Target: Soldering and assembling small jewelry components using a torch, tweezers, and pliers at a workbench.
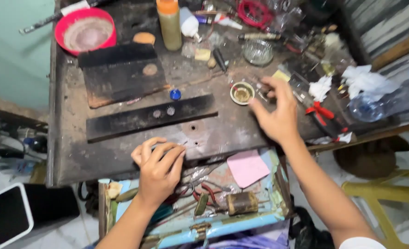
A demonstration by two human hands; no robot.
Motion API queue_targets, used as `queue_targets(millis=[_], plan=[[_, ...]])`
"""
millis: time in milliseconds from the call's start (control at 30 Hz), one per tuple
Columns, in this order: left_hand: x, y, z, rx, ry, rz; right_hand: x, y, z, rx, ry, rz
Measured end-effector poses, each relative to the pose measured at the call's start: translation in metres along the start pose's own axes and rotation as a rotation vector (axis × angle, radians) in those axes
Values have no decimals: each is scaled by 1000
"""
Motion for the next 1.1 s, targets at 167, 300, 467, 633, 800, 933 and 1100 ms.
queue_targets(millis=[167,300,467,633,800,933,1100], plan=[[1,-4,-1,9,46,-34,64,99,0,-240,139,93],[2,-4,1,-18,50,-53,93,122,22,-220,-117,270],[0,-4,4,-33,47,-42,117,114,31,-216,-214,335],[-6,-13,7,-59,-10,-120,123,103,12,-285,-251,546],[-6,-12,8,-64,-9,-120,121,122,-6,-395,-208,675],[-5,-9,7,-62,-2,-108,129,125,6,-529,-123,308],[-8,-11,10,-51,5,-112,153,140,49,-697,-223,253]])
Point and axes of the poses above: each hand's wrist, its own x-axis towards the middle knuckle, its own z-axis out of the palm, y = z × x, the point moved 4 cm from there along x, towards the middle knuckle, and after that the axes turned 2 degrees about z, right-handed, at the moved point
